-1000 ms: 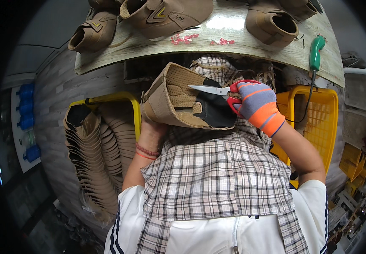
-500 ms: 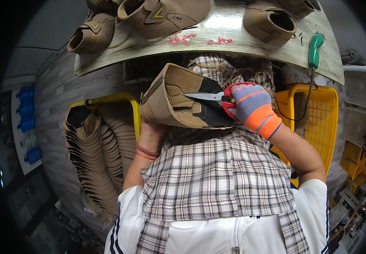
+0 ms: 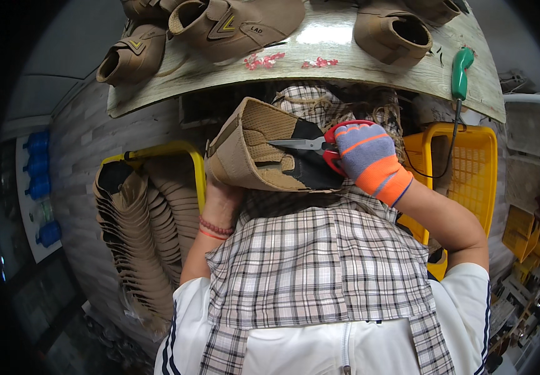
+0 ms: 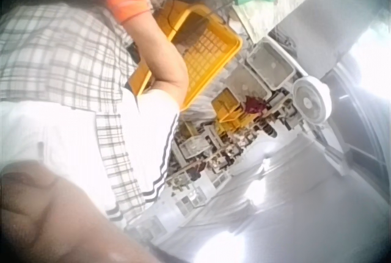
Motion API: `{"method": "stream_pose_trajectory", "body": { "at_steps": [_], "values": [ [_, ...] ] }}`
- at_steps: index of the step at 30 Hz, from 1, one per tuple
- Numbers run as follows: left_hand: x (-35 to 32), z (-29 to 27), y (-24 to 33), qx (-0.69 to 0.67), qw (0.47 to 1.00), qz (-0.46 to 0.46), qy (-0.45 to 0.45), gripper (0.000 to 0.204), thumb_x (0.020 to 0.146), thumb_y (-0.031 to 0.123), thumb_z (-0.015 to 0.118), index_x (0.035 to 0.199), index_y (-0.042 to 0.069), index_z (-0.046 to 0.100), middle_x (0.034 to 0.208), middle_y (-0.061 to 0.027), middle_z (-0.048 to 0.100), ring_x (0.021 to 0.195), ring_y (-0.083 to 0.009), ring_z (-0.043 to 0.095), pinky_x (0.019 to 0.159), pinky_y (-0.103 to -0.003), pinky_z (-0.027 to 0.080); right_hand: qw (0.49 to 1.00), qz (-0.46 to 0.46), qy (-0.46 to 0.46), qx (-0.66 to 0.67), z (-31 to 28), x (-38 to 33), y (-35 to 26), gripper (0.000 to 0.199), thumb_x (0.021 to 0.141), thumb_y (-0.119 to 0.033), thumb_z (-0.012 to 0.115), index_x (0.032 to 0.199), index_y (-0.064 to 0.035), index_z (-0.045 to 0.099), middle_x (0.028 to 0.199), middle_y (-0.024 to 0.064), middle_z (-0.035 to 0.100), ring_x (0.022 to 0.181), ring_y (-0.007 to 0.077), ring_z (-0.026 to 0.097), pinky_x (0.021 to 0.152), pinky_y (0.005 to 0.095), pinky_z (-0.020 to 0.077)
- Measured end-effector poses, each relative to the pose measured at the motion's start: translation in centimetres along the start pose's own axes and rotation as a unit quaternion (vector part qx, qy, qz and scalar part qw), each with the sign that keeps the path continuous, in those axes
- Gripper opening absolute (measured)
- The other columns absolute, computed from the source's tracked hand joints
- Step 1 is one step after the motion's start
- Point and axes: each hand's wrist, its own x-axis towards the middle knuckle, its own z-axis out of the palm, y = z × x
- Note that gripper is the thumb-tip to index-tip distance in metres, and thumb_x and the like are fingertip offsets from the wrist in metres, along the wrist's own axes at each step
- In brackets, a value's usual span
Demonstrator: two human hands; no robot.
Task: The person uses a rotary cutting tool to trim the edges of brown shoe uppers and then uses scissors to cut the interior lining. The person handles the shoe uppers one at a time, rotating them to access different edges, and places the trimmed pieces on the table.
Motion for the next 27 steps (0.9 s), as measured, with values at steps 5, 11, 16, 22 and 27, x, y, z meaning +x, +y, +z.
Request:
{"method": "stream_pose_trajectory", "body": {
  "at_steps": [5,11,16,22,27],
  "values": [
    [0.1,-0.2,0.2,-0.004,1.0,-0.024,-0.002,0.048,0.089,0.023,0.069,0.128,0.005,0.05,0.122,-0.0062,0.057,0.107,-0.0194,0.057,0.089,-0.035,0.05,0.954,0.218,-0.124,0.165,-1.0,0.2,-0.8,0.041,0.083,-0.05,0.064,0.096,-0.0108,0.068,0.079,0.0117,0.069,0.074,0.0299,0.067,0.067,0.0366,0.0516],
    [0.3,0.0,0.0,0.007,1.0,0.001,-0.007,0.046,0.088,0.026,0.07,0.125,0.005,0.051,0.111,-0.0072,0.061,0.099,-0.0176,0.06,0.082,-0.032,0.052,0.905,0.16,-0.312,0.24,-0.7,1.7,-0.5,0.06,0.08,-0.064,0.06,0.097,-0.0082,0.071,0.076,0.0151,0.069,0.075,0.0309,0.067,0.065,0.0361,0.0509],
    [0.4,-1.3,1.5,0.088,0.995,-0.003,0.036,0.029,0.088,0.023,0.07,0.109,0.006,0.058,0.085,-0.0023,0.062,0.076,-0.0113,0.061,0.071,-0.028,0.053,0.838,0.281,-0.049,0.466,3.3,0.1,1.8,0.04,0.088,-0.043,0.06,0.099,-0.0057,0.067,0.083,0.0176,0.068,0.079,0.0323,0.066,0.069,0.0385,0.0501],
    [-1.6,-2.0,4.8,0.069,0.972,-0.225,0.005,0.026,0.083,0.012,0.072,0.102,-0.001,0.06,0.084,-0.0063,0.063,0.066,-0.015,0.065,0.065,-0.024,0.057,0.966,0.086,-0.052,0.238,-0.4,-1.0,-0.5,0.029,0.081,-0.025,0.068,0.1,-0.0033,0.064,0.091,0.0144,0.067,0.085,0.0322,0.064,0.077,0.0382,0.0506],
    [-0.8,-7.0,5.2,0.089,0.937,-0.33,-0.071,0.033,0.079,-0.003,0.069,0.108,-0.006,0.055,0.102,-0.0146,0.063,0.089,-0.0207,0.066,0.08,-0.027,0.056,0.974,-0.015,-0.083,0.212,0.6,0.0,-1.6,0.03,0.075,-0.027,0.073,0.095,-0.0059,0.068,0.088,0.0124,0.068,0.084,0.0286,0.065,0.076,0.0352,0.0512]
  ]
}}
